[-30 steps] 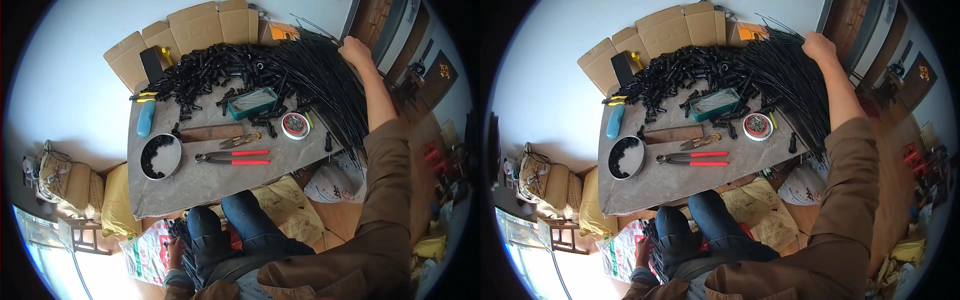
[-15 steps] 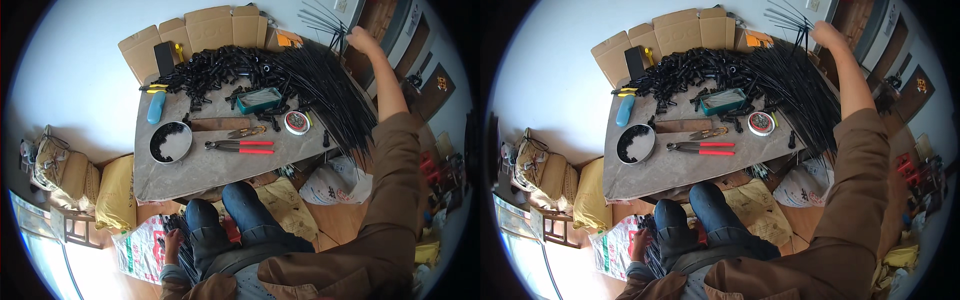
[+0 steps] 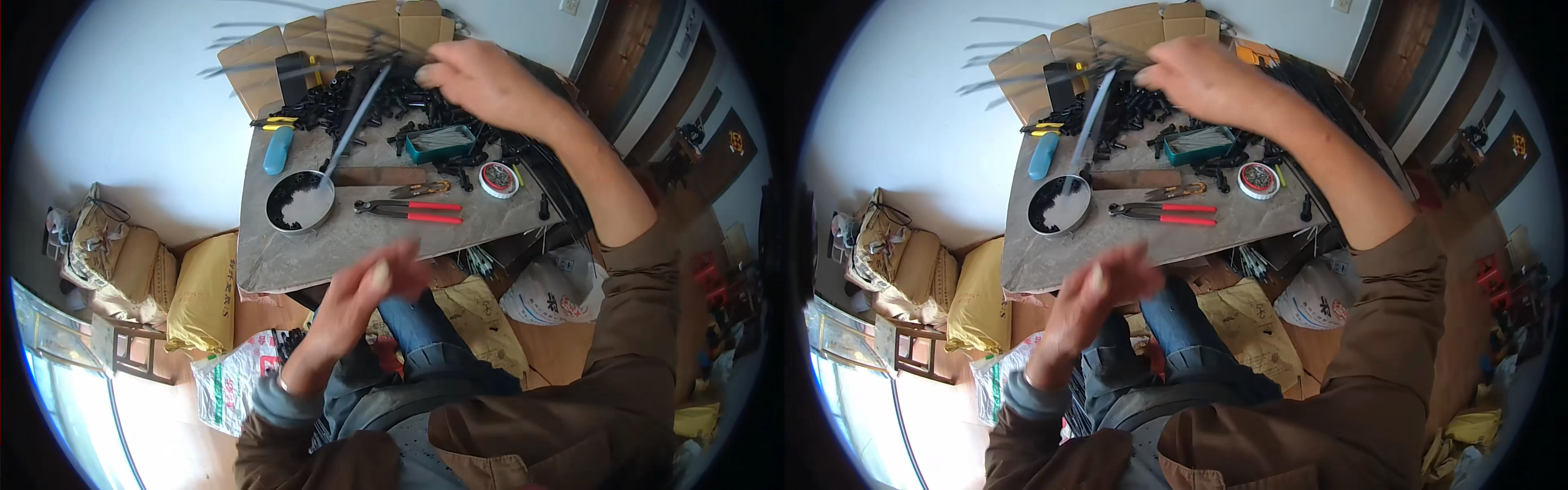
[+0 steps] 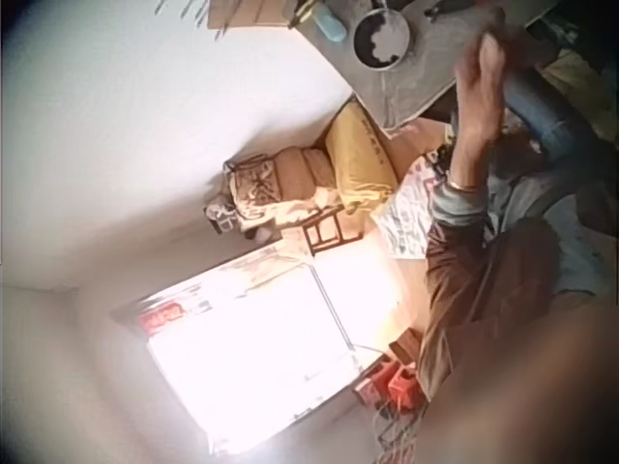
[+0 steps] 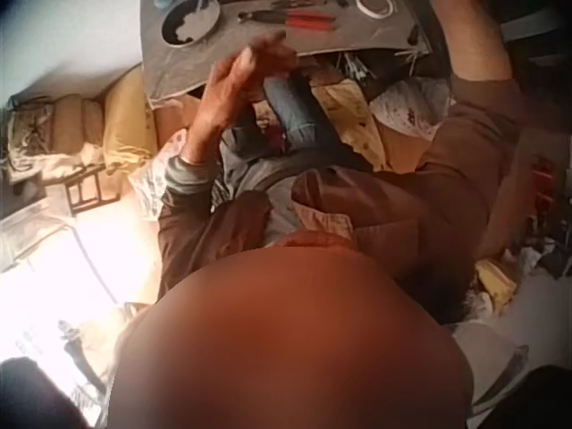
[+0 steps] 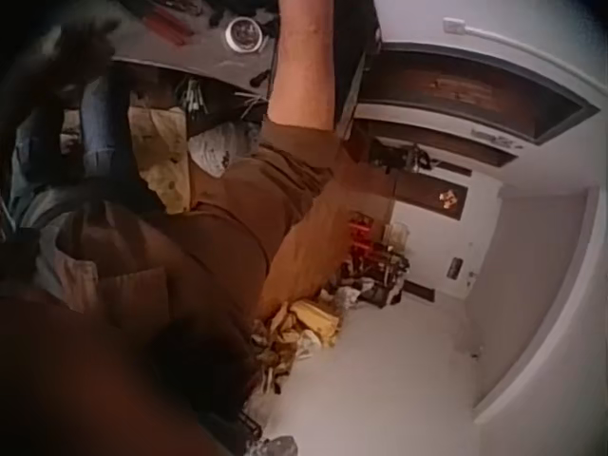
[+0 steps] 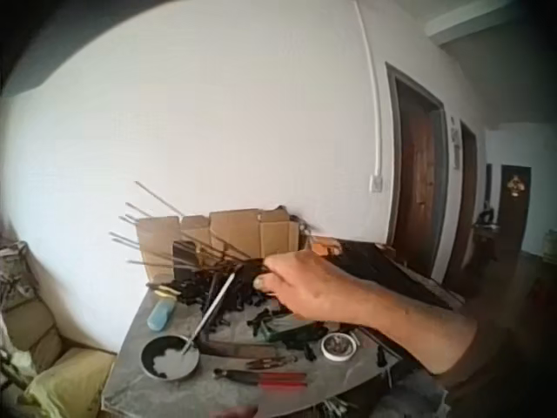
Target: Assembling umbrella ribs and stretchers using pliers to secure the metal joints.
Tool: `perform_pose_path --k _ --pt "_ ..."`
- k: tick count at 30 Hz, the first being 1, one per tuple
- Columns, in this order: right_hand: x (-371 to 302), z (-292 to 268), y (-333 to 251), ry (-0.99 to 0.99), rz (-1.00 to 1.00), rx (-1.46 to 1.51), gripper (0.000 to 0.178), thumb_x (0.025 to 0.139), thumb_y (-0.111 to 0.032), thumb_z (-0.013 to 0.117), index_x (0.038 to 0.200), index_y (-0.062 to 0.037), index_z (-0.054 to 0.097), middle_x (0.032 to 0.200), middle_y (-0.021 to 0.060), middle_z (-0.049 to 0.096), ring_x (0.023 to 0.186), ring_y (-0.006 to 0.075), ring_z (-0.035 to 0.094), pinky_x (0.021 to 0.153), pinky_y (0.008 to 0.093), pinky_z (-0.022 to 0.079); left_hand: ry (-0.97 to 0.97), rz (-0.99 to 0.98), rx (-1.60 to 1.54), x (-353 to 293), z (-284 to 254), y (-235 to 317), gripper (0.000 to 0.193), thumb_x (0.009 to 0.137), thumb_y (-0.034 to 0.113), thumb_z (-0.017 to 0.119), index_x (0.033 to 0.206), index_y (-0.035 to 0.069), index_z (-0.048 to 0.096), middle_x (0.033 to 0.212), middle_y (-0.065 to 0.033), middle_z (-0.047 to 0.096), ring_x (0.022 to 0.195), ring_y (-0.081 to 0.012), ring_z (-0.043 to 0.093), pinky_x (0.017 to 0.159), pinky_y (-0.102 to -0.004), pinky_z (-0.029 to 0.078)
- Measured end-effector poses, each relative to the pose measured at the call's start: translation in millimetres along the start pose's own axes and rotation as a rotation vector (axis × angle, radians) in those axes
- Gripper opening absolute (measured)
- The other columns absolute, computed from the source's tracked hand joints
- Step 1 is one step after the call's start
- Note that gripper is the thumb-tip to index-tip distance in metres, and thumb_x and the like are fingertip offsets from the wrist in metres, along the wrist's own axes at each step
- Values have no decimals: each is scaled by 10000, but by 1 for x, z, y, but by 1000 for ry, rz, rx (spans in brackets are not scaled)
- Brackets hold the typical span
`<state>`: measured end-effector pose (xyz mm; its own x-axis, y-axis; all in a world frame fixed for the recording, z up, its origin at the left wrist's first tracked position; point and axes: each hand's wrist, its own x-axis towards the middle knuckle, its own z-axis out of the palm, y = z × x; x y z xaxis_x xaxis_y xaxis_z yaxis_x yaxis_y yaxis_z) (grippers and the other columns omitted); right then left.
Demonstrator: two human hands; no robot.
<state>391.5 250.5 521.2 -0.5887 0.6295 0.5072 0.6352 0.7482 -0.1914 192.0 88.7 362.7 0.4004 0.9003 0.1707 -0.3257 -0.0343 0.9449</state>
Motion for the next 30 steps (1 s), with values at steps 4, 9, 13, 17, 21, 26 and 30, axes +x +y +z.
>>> perform_pose_path --k 4,9,13,17,21,26,30 --pt "-28 21 -47 -66 -28 309 230 872 -179 557 746 15 554 664 192 600 660 358 622 611 417 500 187 324 -100 75 35 37 639 966 486 425 1343 -30 391 1207 -130 540 1138 -209 517 944 -348 432" --pt "-57 51 -39 -227 -54 659 229 878 -178 575 971 30 600 826 158 659 765 259 664 679 372 525 540 318 -205 100 31 50 394 977 369 472 1032 -9 569 948 -118 646 841 -190 616 791 -316 495" --pt "-55 57 80 -387 497 740 347 875 -337 596 1010 -23 652 814 82 663 776 161 645 643 320 505 406 293 -455 98 -15 62 314 983 380 451 921 77 505 606 27 319 540 -106 361 546 -294 372" --pt "-103 100 272 -15 685 -312 187 813 -244 573 901 -114 674 905 143 667 893 352 634 734 462 508 262 131 -434 96 -18 91 245 1000 305 439 950 75 509 586 58 252 443 -50 213 382 -214 193" --pt "-141 122 331 59 816 -432 190 818 -234 591 876 -75 679 917 158 668 900 341 640 753 462 511 315 -40 -16 105 -15 102 322 1008 284 403 1132 7 512 617 36 308 437 -47 279 364 -193 244" --pt "-130 126 328 93 776 -483 171 828 -221 606 857 -72 684 911 150 671 889 345 637 770 452 507 234 -59 -171 127 -16 101 331 1010 313 397 1094 18 522 621 39 305 426 -48 262 353 -196 225" --pt "-96 83 297 228 763 -275 182 847 -248 585 877 -93 676 867 140 662 854 341 630 717 448 494 289 13 -234 155 -10 97 328 1014 322 385 1090 33 521 639 38 308 483 -61 255 408 -212 234"
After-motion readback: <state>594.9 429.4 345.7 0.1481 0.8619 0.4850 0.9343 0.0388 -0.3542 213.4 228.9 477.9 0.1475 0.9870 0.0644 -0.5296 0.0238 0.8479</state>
